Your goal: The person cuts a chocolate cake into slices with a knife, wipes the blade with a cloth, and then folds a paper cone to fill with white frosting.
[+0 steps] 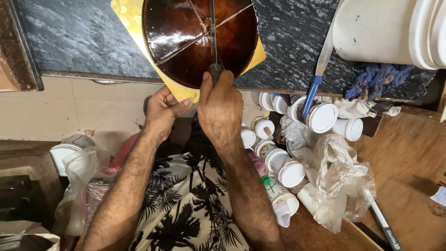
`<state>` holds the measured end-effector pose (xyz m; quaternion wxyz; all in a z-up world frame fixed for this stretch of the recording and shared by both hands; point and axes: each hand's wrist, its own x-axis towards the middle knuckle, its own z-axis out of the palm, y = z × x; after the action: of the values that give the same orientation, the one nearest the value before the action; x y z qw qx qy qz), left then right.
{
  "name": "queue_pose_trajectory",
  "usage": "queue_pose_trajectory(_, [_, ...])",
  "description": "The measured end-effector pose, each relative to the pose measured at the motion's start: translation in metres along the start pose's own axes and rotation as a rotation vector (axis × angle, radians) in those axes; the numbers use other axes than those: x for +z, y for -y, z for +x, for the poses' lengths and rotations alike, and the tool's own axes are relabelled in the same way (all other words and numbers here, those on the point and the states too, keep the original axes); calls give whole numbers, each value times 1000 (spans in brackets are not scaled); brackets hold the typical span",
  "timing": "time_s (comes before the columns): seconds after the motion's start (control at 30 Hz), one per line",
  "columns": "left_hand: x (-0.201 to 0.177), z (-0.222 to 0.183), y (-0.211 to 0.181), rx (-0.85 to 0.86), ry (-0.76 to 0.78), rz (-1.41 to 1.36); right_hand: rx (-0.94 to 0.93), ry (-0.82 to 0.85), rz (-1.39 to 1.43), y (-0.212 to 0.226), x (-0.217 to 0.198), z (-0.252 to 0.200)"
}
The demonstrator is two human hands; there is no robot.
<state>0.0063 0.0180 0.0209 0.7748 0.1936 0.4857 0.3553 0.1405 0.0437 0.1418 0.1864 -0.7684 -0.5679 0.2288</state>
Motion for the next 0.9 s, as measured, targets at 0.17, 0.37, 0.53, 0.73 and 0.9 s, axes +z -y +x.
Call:
queue_pose_trajectory(0.17, [-1,0,0,1,9,-7,31,16,23,2,1,0])
queue_pose_trajectory(0.37, [-2,1,0,4,21,-18,60,35,42,8,-2,0])
queue_pose_trajectory(0.53, [-2,0,0,-7,19,-13,58,28,36,12,-3,0])
queue_pose_trajectory(0.73, [-1,-1,-2,16,26,-4,0,-3,11,12,-5,-3])
queue_pose_trajectory(0.9, [-1,-1,-1,12,21,7,8,-13,-1,15,-6,-4])
